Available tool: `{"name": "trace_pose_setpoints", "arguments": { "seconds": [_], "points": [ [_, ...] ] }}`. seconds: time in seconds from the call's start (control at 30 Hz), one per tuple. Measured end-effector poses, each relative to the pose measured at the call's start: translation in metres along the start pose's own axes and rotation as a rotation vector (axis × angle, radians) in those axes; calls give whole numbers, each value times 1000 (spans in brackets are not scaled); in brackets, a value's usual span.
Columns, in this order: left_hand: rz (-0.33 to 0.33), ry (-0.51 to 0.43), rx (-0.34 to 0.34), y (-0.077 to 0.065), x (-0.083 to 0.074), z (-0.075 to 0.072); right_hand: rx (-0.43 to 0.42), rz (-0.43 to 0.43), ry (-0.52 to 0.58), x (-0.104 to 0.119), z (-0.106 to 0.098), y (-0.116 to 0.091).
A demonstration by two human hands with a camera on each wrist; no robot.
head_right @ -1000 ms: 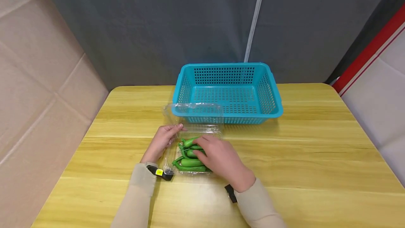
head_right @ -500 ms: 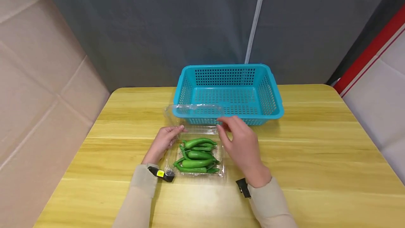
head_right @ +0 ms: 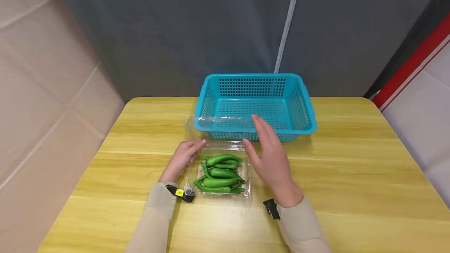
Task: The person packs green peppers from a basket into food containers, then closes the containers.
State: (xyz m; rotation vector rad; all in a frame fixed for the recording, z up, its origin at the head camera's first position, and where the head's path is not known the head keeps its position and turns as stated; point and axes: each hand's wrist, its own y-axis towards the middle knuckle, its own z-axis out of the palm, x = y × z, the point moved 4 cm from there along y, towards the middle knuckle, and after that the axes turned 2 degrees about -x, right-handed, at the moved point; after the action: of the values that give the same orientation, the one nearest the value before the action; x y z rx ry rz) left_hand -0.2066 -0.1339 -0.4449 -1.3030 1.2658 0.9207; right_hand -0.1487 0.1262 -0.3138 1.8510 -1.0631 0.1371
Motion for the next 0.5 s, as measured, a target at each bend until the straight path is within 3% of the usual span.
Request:
{"name": "trace_pose_setpoints", "arguments": {
  "seconds": [0.17,0.4,0.5],
  "points": [
    [6,9,-17,1,0,1,56,-11,37,1,3,-2],
    [-21,-10,-26,-2,-4,-1,-40,-79,25,6,3,-3],
    [-31,-25,-17,-8,-14,0,-87,-108,39,8,2,-3]
  ]
}}
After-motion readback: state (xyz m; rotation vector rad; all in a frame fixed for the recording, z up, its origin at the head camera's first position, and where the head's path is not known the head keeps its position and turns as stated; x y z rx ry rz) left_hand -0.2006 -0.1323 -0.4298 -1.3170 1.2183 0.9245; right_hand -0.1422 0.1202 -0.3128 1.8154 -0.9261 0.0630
